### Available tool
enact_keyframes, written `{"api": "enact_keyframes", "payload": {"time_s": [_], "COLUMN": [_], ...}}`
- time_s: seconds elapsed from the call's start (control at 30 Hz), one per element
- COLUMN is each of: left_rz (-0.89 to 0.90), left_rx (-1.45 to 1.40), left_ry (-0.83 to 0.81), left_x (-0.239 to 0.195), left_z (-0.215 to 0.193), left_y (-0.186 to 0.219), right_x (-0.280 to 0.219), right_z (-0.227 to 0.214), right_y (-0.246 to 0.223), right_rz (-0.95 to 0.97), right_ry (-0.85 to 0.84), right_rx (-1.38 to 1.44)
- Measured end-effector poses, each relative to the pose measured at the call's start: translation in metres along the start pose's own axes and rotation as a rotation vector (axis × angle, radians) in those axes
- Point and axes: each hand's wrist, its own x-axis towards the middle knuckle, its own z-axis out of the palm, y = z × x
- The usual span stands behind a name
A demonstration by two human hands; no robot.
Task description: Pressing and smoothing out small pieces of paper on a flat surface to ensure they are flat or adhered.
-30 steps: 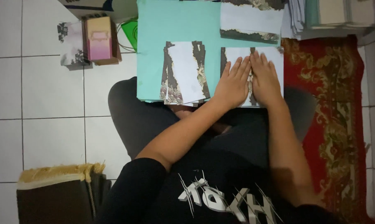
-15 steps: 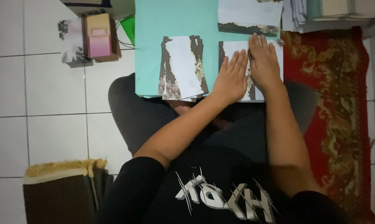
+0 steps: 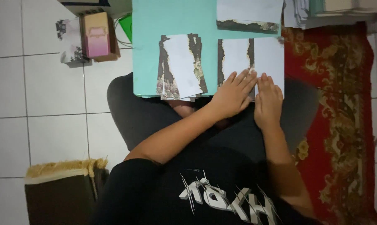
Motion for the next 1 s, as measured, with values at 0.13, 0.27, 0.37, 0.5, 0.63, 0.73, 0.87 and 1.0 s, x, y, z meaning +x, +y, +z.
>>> {"api": "enact_keyframes", "payload": {"time_s": [0.13, 0.27, 0.37, 0.5, 0.63, 0.73, 0.87, 1.0], "left_rz": [0.062, 0.071, 0.014, -0.154, -0.193, -0.184, -0.179, -0.004], "left_rx": [0.021, -0.001, 0.004, 0.090, 0.067, 0.000, -0.095, -0.190], "left_ry": [-0.155, 0.048, 0.220, 0.302, 0.080, 0.156, 0.233, 0.324], "left_x": [-0.031, -0.067, -0.083, -0.096, -0.108, -0.106, -0.080, -0.014], "left_z": [-0.025, -0.043, -0.069, -0.064, -0.067, -0.070, -0.070, -0.051], "left_y": [-0.006, -0.007, -0.022, -0.061, -0.072, -0.069, -0.057, -0.030], "right_x": [0.001, 0.002, 0.002, 0.003, 0.004, 0.002, -0.001, 0.000], "right_z": [-0.002, 0.000, -0.002, -0.004, -0.008, -0.004, 0.002, -0.002], "right_y": [-0.010, -0.014, -0.018, -0.024, -0.029, -0.022, -0.006, 0.017], "right_rz": [-0.011, 0.043, 0.077, 0.091, 0.118, 0.101, 0.126, 0.423], "right_ry": [0.048, 0.062, 0.050, 0.083, 0.073, 0.094, 0.263, 0.320], "right_rx": [0.007, 0.016, -0.001, 0.031, 0.051, 0.069, -0.022, -0.067]}}
